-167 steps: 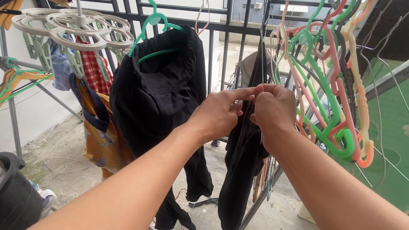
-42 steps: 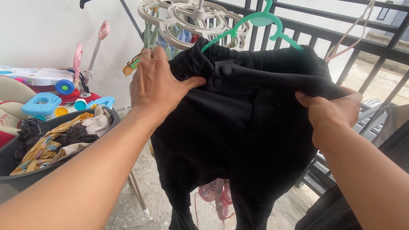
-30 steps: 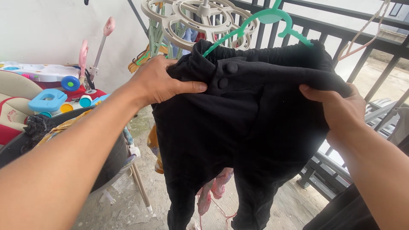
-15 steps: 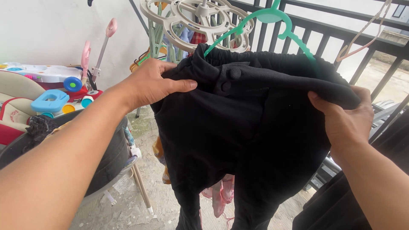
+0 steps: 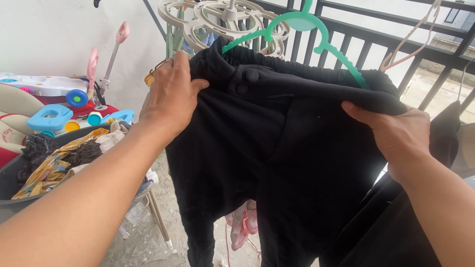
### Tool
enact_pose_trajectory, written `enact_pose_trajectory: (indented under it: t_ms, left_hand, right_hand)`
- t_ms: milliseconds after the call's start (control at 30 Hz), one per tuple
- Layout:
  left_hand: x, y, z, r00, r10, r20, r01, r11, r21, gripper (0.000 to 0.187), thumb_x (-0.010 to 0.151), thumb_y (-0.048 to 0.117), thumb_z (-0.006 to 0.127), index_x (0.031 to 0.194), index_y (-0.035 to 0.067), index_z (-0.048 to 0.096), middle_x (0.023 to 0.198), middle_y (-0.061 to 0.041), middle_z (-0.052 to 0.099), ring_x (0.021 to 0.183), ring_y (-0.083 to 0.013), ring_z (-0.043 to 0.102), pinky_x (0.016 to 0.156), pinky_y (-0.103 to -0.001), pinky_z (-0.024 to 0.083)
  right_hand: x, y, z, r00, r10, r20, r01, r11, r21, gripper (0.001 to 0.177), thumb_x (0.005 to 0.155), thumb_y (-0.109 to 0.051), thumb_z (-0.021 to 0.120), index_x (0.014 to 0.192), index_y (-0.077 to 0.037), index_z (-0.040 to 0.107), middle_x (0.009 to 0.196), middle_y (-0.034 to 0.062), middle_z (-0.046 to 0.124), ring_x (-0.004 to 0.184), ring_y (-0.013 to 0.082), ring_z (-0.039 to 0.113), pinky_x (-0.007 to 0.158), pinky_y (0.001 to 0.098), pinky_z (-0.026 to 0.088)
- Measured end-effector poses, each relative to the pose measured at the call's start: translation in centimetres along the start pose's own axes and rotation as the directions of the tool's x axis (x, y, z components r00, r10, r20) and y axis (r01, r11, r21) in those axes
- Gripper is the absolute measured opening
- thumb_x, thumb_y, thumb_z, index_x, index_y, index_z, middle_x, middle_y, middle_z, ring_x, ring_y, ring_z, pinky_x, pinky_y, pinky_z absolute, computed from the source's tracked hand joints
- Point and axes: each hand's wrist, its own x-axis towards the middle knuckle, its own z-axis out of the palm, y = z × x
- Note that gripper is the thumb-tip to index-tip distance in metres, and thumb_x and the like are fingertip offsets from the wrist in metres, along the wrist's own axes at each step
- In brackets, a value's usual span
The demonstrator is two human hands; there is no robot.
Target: The recorder hangs washed clothes on hangers and a circular drying rack on a balcony.
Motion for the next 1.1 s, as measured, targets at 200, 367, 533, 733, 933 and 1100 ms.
enact_pose_trajectory:
  t_ms: [200, 367, 533, 733, 933, 1100]
  left_hand:
    - [-1.6, 0.3, -1.5, 0.985, 0.054, -0.164, -0.049, 0.998, 0.034, 0.061, 0.084, 0.037, 0.088, 0.112, -0.003, 0.052, 0.114, -0.025, 0.068, 0.102, -0.0441, 0.067, 0.076, -0.052, 0.055]
    - [-1.0, -0.5, -1.2, 0.982, 0.044, -0.186, -0.036, 0.998, 0.045, 0.069, 0.077, 0.045, 0.093, 0.108, -0.003, 0.054, 0.109, -0.023, 0.069, 0.100, -0.0433, 0.067, 0.074, -0.053, 0.055]
    - [-0.7, -1.5, -1.9, 0.995, 0.032, -0.097, -0.028, 0.999, 0.044, 0.075, 0.076, 0.059, 0.093, 0.102, -0.003, 0.059, 0.095, -0.024, 0.071, 0.096, -0.0412, 0.068, 0.082, -0.050, 0.054]
    - [-1.2, -1.9, -1.8, 0.966, -0.225, 0.125, 0.237, 0.967, -0.095, 0.060, 0.072, 0.068, 0.075, 0.103, 0.017, 0.079, 0.097, -0.014, 0.078, 0.099, -0.0321, 0.073, 0.091, -0.042, 0.054]
    - [-1.3, -1.8, -0.3, 0.931, -0.287, 0.225, 0.314, 0.944, -0.097, 0.077, 0.080, 0.077, 0.067, 0.116, 0.009, 0.073, 0.106, -0.016, 0.076, 0.108, -0.0354, 0.069, 0.094, -0.045, 0.052]
    - [-2.3, -2.8, 1.2, 0.932, -0.331, 0.148, 0.356, 0.910, -0.212, 0.098, 0.070, 0.082, 0.072, 0.128, 0.004, 0.062, 0.120, -0.017, 0.070, 0.117, -0.0324, 0.066, 0.100, -0.042, 0.051]
  right_hand:
    - [-1.0, -0.8, -0.3, 0.996, 0.066, 0.065, -0.066, 0.998, 0.005, 0.048, 0.073, -0.022, 0.091, 0.113, -0.003, 0.075, 0.102, 0.0089, 0.075, 0.087, 0.0189, 0.072, 0.081, 0.0342, 0.060]
    - [-2.0, -1.3, -1.1, 0.985, 0.030, 0.169, -0.063, 0.979, 0.194, 0.062, 0.071, -0.008, 0.083, 0.128, -0.007, 0.060, 0.112, 0.0096, 0.072, 0.099, 0.0230, 0.075, 0.084, 0.0396, 0.060]
    - [-1.6, -0.5, -0.7, 0.979, 0.043, 0.198, -0.103, 0.947, 0.305, 0.083, 0.070, 0.000, 0.078, 0.143, -0.006, 0.040, 0.122, 0.0167, 0.064, 0.108, 0.0303, 0.073, 0.083, 0.0453, 0.062]
    - [-1.5, 0.9, -1.0, 0.976, 0.030, 0.216, -0.085, 0.965, 0.249, 0.100, 0.073, -0.005, 0.082, 0.154, -0.011, 0.025, 0.133, 0.0228, 0.057, 0.118, 0.0326, 0.069, 0.084, 0.0501, 0.060]
    - [-0.9, 3.9, -1.6, 0.982, 0.116, 0.151, -0.150, 0.959, 0.239, 0.102, 0.071, -0.003, 0.078, 0.150, -0.021, 0.017, 0.133, 0.0202, 0.050, 0.123, 0.0308, 0.061, 0.096, 0.0468, 0.059]
    - [-0.6, 6.3, -1.4, 1.000, 0.008, 0.012, -0.009, 0.994, 0.105, 0.063, 0.094, -0.025, 0.077, 0.142, -0.010, 0.041, 0.125, 0.0166, 0.061, 0.117, 0.0269, 0.060, 0.094, 0.0389, 0.048]
